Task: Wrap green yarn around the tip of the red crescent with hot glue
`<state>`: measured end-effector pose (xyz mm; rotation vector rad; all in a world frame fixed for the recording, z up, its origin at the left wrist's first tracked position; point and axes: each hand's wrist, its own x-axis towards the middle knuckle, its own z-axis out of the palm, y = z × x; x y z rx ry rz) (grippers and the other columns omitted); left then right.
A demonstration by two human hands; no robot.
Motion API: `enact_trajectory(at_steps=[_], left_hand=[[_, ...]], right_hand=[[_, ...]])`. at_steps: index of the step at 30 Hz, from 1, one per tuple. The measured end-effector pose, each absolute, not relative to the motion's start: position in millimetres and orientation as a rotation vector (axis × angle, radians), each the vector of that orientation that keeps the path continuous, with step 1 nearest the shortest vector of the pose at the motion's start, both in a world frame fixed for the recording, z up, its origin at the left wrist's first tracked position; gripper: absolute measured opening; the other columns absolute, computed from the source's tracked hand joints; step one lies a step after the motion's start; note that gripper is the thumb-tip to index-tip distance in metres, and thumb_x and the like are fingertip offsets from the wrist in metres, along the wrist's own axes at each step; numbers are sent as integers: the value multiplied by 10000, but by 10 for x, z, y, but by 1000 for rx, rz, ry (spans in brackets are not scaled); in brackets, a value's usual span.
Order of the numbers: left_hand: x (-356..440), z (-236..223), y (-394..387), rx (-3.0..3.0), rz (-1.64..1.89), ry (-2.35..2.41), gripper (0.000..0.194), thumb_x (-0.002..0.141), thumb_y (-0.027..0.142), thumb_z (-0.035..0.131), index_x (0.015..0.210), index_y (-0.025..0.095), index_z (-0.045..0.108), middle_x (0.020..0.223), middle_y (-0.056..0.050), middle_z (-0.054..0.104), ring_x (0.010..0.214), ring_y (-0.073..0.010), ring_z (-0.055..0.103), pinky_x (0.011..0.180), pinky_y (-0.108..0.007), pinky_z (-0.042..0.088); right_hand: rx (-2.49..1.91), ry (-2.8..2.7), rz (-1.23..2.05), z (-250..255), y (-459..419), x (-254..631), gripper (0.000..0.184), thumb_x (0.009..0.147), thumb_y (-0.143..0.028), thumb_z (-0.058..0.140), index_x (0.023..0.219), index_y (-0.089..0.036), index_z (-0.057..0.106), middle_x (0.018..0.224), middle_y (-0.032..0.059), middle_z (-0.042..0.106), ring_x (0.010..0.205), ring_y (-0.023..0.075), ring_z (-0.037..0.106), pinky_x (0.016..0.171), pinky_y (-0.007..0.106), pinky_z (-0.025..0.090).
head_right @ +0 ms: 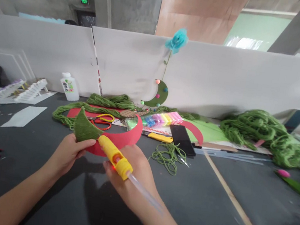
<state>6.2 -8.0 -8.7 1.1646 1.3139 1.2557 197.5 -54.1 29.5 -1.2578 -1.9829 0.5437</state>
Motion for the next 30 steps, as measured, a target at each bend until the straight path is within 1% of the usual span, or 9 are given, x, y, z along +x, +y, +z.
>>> enact_trajectory(at_steps=[3, 8, 13, 17, 22, 26, 30], left_hand=[[87, -66, -120, 1158, 1252, 1303, 333, 617, 321, 689, 486, 196, 410, 357, 96, 343, 362, -55, 272, 385, -220, 187], [47, -56, -108, 1157, 1269, 1300, 372, 642, 333, 679, 457, 200, 385, 353, 89, 345, 370, -59, 274, 395, -227, 196], [32, -41, -108, 1180, 1239, 1347, 382, 633, 330, 699, 442, 198, 396, 346, 87, 344, 370, -64, 280, 396, -231, 198], [32, -37, -125, 1228, 1221, 1358, 373, 640, 336, 695, 450, 199, 405, 356, 90, 342, 379, -67, 275, 397, -229, 195], [25, -28, -132, 1259, 1219, 1361, 337, 645, 329, 690, 472, 195, 434, 368, 90, 362, 380, -71, 284, 389, -224, 198], [27, -33, -143, 1242, 1210, 1367, 338, 646, 352, 694, 481, 190, 447, 364, 86, 373, 377, -71, 297, 383, -215, 203], [38, -26, -152, 1260, 1209, 1390, 359, 645, 327, 695, 449, 197, 423, 353, 84, 361, 369, -72, 291, 384, -221, 201]], right_hand=[[-1269, -1987, 514, 342, -602, 1962, 143, 810, -301, 523, 701, -213, 502, 691, 20, 566, 618, 170, 535, 565, 300, 433], [-1304, -1992, 524, 402, -613, 1966, 159, 821, -286, 502, 678, -221, 475, 657, 5, 556, 569, 151, 512, 550, 295, 421], [-1205, -2088, 452, 401, -576, 1940, 154, 809, -210, 502, 664, -226, 453, 622, -6, 514, 622, 168, 529, 607, 312, 432], [-1183, -2081, 474, 381, -586, 1919, 103, 812, -187, 504, 714, -218, 489, 682, 4, 556, 650, 160, 536, 597, 288, 417], [-1147, -2103, 444, 371, -590, 1912, 166, 810, -175, 513, 671, -215, 431, 707, -8, 555, 693, 143, 537, 596, 251, 393], [-1138, -2098, 434, 368, -591, 1907, 165, 820, -168, 501, 682, -213, 423, 716, -10, 550, 689, 138, 528, 615, 250, 392], [-1106, -2120, 419, 365, -591, 1901, 161, 810, -158, 503, 685, -215, 417, 700, -13, 542, 667, 135, 519, 602, 244, 384]])
